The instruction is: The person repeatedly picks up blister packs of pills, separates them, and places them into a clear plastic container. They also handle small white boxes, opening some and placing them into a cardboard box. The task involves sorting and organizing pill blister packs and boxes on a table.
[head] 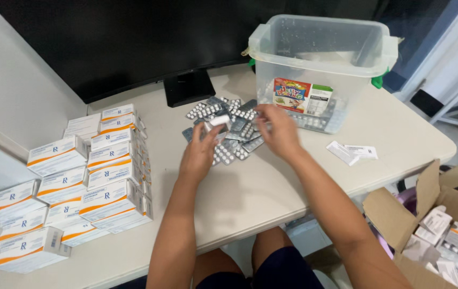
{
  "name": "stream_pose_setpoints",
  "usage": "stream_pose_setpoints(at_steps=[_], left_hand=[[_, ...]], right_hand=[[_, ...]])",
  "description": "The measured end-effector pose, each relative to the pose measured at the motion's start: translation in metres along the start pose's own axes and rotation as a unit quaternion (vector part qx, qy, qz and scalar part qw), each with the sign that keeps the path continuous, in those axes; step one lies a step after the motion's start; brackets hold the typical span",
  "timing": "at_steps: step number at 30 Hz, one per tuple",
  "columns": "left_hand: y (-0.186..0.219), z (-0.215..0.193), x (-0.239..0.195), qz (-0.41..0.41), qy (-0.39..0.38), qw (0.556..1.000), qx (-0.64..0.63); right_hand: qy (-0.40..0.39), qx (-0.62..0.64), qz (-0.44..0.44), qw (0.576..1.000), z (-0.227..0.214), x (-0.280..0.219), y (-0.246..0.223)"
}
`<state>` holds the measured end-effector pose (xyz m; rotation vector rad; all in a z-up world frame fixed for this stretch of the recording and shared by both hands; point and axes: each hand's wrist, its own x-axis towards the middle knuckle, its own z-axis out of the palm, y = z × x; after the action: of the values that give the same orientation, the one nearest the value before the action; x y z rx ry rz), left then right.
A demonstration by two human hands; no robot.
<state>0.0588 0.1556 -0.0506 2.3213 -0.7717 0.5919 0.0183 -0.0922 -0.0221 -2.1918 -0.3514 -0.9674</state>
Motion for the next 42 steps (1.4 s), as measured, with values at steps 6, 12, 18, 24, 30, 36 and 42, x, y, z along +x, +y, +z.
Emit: stream_pose_setpoints(at_steps=[6, 12, 18, 24, 30, 36, 42], left_hand=[[-0.005, 0.008, -0.001, 0.027, 0.073, 0.996, -0.043], [0.001, 0.012, -0.003, 0.018, 0.068, 0.997, -0.034], [0.012, 0.0, -0.003, 0.017, 0.037, 0.999, 0.008], [0.007, -0.002, -0.002, 0.05, 0.084, 0.995, -0.009], [-0.003, -0.003, 0.004, -0.004, 0.119, 0.993, 0.001], [0.003, -0.005, 0.001, 0.034, 0.151, 0.988, 0.007], [0.009, -0.008, -0.002, 0.067, 0.169, 0.983, 0.029]], right_hand=[[-0.08, -0.426, 0.219, 0.874, -0.104, -0.076, 0.061], [-0.108, -0.374, 0.188, 0.902, -0.119, -0.081, 0.084], [-0.107, -0.06, -0.029, 0.992, -0.055, -0.032, 0.031], [-0.148, 0.201, -0.08, 0.965, 0.01, 0.018, -0.035], [-0.003, 0.268, 0.036, 0.963, 0.057, 0.04, -0.035], [-0.005, 0.318, 0.069, 0.946, 0.069, 0.016, -0.006], [0.043, 0.149, 0.01, 0.988, 0.08, 0.005, -0.025]])
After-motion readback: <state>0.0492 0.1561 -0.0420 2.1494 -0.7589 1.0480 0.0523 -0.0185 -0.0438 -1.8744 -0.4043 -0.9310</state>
